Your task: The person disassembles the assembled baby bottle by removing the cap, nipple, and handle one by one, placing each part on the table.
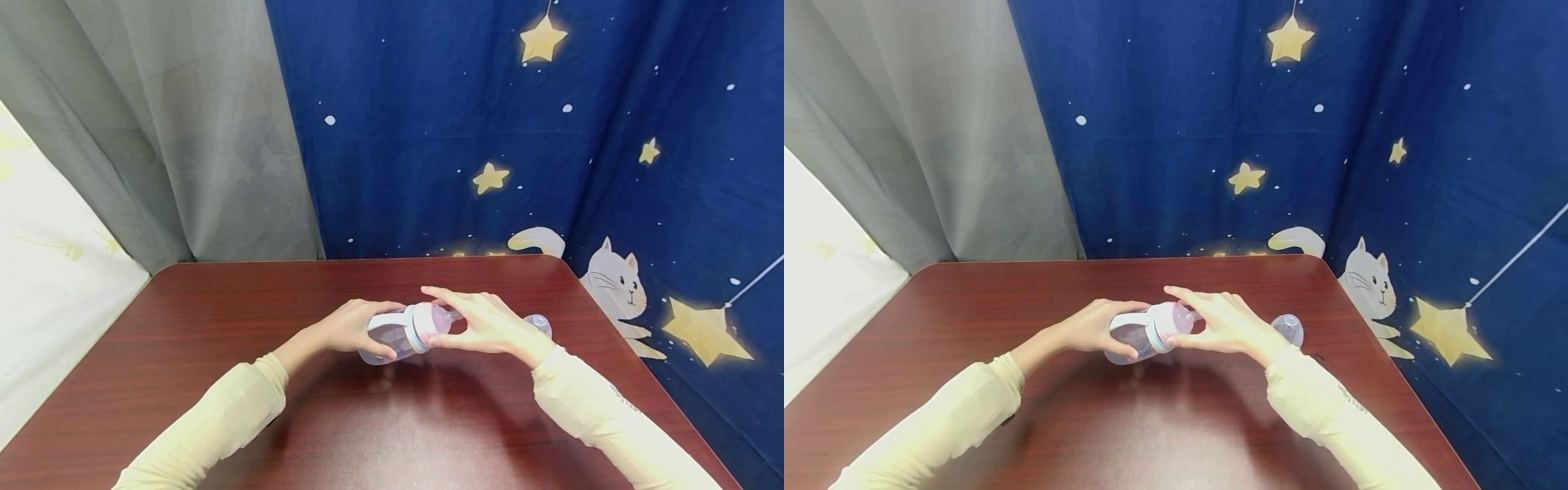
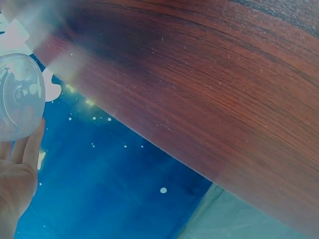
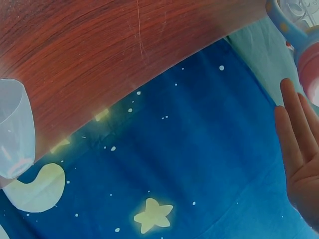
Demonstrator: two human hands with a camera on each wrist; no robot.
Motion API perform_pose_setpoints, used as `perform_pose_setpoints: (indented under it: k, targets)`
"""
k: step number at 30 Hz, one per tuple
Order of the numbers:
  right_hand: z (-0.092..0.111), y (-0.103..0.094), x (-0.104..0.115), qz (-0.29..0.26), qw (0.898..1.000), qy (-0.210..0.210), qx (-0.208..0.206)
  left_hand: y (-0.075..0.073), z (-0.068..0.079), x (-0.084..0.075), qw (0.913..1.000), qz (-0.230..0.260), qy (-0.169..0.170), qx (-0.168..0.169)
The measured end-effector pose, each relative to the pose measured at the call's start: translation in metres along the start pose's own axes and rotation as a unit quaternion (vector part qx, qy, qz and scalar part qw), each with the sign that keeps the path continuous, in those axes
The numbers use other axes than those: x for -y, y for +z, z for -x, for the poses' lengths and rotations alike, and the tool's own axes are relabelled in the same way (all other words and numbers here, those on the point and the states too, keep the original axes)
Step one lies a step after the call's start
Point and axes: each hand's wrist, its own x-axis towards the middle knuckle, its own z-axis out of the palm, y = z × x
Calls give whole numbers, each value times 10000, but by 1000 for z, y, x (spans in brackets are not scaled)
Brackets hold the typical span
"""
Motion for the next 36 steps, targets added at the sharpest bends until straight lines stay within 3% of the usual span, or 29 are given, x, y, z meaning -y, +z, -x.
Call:
perform_pose_setpoints:
  k: [36]
  targets:
    - [-1, 0, -6, -207, 9944, -1040, 5, -1, -2, 2, 10000, -12, 61, 43]
